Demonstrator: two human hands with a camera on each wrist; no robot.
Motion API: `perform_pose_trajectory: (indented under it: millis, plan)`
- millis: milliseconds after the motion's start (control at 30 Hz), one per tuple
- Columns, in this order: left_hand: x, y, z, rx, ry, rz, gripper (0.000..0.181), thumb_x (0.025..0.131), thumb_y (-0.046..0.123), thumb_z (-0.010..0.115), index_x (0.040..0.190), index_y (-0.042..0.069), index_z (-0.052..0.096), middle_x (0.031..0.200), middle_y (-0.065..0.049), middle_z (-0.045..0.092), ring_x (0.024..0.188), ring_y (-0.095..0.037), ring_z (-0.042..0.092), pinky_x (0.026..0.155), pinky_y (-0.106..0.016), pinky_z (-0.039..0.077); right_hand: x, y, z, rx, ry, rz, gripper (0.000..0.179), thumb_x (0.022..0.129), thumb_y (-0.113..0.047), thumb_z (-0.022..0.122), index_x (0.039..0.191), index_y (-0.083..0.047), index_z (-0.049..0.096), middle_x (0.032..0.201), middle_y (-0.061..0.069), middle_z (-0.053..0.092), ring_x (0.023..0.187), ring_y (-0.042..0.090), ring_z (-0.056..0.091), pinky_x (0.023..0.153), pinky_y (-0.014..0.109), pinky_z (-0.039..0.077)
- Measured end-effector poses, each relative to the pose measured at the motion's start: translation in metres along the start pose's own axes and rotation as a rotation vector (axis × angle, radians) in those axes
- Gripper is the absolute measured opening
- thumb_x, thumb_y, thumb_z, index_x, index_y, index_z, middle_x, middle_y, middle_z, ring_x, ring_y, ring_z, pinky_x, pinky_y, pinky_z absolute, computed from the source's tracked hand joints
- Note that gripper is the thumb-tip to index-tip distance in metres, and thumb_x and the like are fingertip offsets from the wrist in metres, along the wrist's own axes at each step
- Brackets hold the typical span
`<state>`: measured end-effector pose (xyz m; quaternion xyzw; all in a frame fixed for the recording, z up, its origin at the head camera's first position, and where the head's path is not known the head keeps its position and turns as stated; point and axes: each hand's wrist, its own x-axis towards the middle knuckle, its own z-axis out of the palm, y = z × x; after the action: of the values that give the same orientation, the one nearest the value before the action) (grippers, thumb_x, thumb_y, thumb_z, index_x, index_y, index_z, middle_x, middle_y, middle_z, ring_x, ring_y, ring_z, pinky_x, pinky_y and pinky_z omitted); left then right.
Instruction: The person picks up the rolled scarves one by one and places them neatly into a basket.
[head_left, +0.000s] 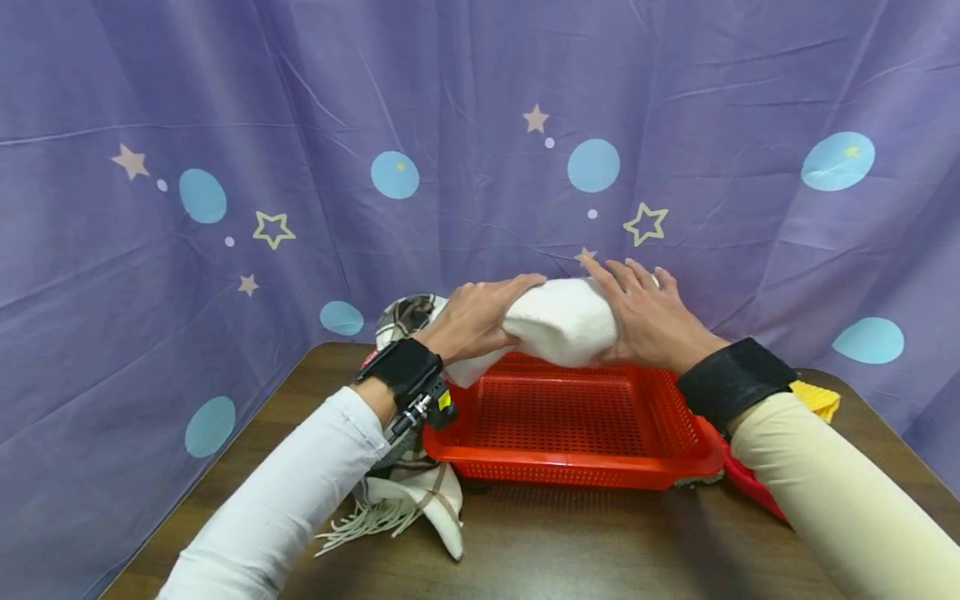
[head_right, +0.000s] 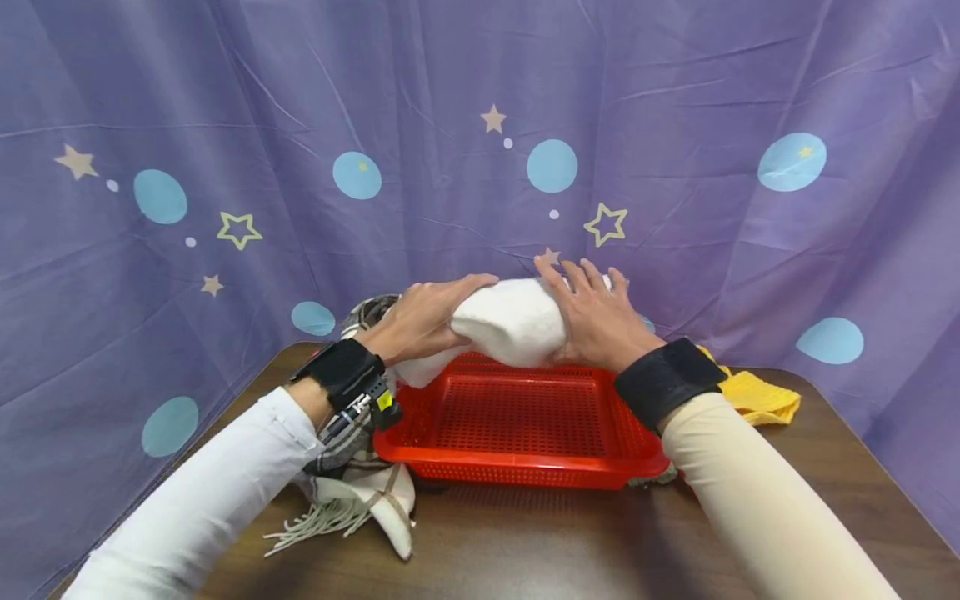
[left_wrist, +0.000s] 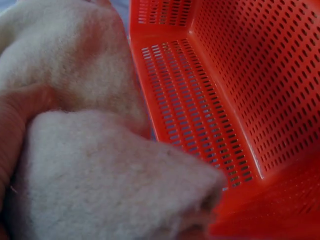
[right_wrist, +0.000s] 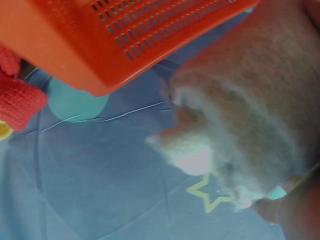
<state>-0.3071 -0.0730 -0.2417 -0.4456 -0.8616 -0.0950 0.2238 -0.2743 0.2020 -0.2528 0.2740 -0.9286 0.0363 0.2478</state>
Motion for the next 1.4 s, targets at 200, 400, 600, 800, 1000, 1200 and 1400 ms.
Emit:
perform_pose_trajectory:
  millis: [200,400,600,800,1000,1200,1400]
  plan:
    - [0.01,0.004,0.004,0.019,-0.014,0.011,0.073,0.079,0.031,0.086,0.141,0.015,0.05,0.124,-0.007,0.069,0.1,-0.026,0.069,0.076,-0.046,0.056,-0.004,0.01,0.001,0.001,0.036,0.028,0.099,0.065,-0.034,0.093,0.145,-0.006,0.041,0.119,0.025,0.062,0.11,0.045,0.059,0.089,0.067,0.041]
    - [0.015,0.002,0.012,0.129,0.022,-0.008,0.068,0.08,0.033,0.086,0.134,0.009,0.052,0.112,-0.011,0.069,0.098,-0.029,0.068,0.074,-0.044,0.057,-0.003,0.015,0.004,0.008,0.129,0.045,0.06,0.065,-0.026,0.094,0.108,-0.003,0.058,0.095,0.023,0.064,0.083,0.045,0.064,0.063,0.062,0.049]
    - [0.019,-0.009,0.021,0.245,0.195,-0.116,0.056,0.075,0.032,0.087,0.115,0.006,0.058,0.096,-0.013,0.069,0.083,-0.033,0.068,0.07,-0.046,0.055,0.002,0.022,0.001,0.004,0.211,0.093,0.047,0.068,-0.015,0.088,0.102,-0.004,0.057,0.088,0.023,0.063,0.077,0.046,0.063,0.061,0.064,0.049]
    - [0.019,-0.013,0.02,0.192,0.224,-0.24,0.047,0.075,0.023,0.083,0.112,0.007,0.059,0.097,-0.014,0.068,0.084,-0.037,0.067,0.067,-0.051,0.056,0.004,0.027,-0.006,0.017,0.192,0.132,0.039,0.071,-0.004,0.078,0.106,-0.005,0.059,0.091,0.024,0.064,0.08,0.047,0.063,0.064,0.065,0.048]
    - [0.021,-0.011,0.029,0.152,0.195,-0.299,0.046,0.079,0.02,0.077,0.12,0.009,0.059,0.098,-0.015,0.068,0.085,-0.038,0.068,0.066,-0.052,0.056,0.002,0.03,-0.002,0.05,0.139,0.198,0.04,0.075,-0.008,0.076,0.111,-0.005,0.059,0.094,0.026,0.064,0.083,0.05,0.063,0.064,0.067,0.046]
    - [0.019,-0.012,0.04,0.087,0.094,-0.401,0.047,0.079,0.027,0.076,0.123,0.015,0.063,0.102,-0.013,0.07,0.091,-0.038,0.069,0.071,-0.052,0.056,0.0,0.03,0.014,0.119,0.057,0.292,0.041,0.078,-0.013,0.078,0.115,-0.006,0.061,0.102,0.026,0.067,0.09,0.052,0.064,0.069,0.068,0.047]
    - [0.018,-0.015,0.045,0.065,0.002,-0.424,0.051,0.081,0.03,0.072,0.13,0.018,0.064,0.111,-0.012,0.072,0.101,-0.037,0.069,0.08,-0.052,0.055,-0.002,0.029,0.028,0.176,0.015,0.354,0.042,0.078,-0.015,0.078,0.116,-0.008,0.064,0.107,0.025,0.069,0.093,0.053,0.064,0.073,0.068,0.047]
